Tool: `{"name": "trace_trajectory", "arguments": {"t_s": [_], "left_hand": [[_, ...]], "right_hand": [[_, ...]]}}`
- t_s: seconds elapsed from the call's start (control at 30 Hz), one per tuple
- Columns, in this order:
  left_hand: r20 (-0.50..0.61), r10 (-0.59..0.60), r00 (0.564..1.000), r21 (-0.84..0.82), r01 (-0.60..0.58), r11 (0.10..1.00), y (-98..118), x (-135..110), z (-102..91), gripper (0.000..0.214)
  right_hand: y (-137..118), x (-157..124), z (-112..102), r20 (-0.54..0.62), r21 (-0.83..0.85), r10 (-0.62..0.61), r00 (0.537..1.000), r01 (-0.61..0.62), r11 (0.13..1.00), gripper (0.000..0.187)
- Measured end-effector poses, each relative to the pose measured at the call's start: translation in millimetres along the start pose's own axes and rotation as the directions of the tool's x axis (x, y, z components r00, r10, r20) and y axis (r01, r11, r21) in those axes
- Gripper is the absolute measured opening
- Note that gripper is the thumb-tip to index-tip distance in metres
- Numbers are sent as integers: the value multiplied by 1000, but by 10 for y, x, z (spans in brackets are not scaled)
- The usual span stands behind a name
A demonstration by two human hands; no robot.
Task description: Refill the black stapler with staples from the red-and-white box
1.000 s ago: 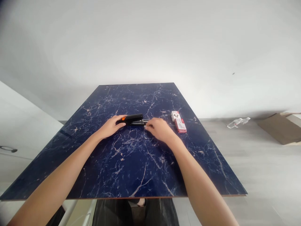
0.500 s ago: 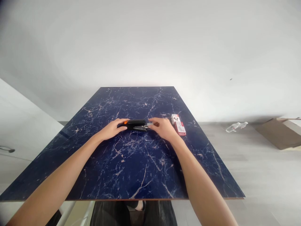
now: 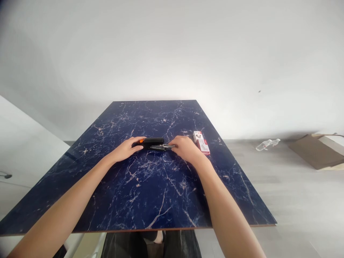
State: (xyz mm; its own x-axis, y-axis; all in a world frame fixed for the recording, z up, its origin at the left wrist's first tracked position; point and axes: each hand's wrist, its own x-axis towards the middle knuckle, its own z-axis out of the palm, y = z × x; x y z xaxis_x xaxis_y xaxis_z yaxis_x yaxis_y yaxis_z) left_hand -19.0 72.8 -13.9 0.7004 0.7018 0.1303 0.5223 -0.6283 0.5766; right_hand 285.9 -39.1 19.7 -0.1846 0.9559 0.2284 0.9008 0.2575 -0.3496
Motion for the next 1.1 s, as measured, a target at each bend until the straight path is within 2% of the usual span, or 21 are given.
{"name": "trace_trajectory", "arguments": {"t_s": [0.1,0.33,0.57,0.77,0.97,1.1], "left_hand": [[7,-11,1000,-1,11,1000,25,-2,-6,50],[5,-13,1000,-10,14,1000,-2,7,2,52],[0,-10,1000,15,10,1000,2,8,-2,50],[5,-15,1000,15,15,1000,18,0,-9,50],[-1,-32,999,7,32,999,26,3,-9,49],[21,-43,999,-6,43,999,52,-5,-33,51]], "right_hand": [[34,-20,-24,19,-42,-5,1000,6,999,24],[-29,-50,-39,-73,147,123,990,-111,983,19],[-52,-21,61,-59,175,149,987,-137,975,15],[-3,-25,92,-35,280,193,980,-176,944,19],[-29,-8,94,-34,203,173,984,-162,966,15],[-35,-87,6,66,130,250,966,-256,958,34]]}}
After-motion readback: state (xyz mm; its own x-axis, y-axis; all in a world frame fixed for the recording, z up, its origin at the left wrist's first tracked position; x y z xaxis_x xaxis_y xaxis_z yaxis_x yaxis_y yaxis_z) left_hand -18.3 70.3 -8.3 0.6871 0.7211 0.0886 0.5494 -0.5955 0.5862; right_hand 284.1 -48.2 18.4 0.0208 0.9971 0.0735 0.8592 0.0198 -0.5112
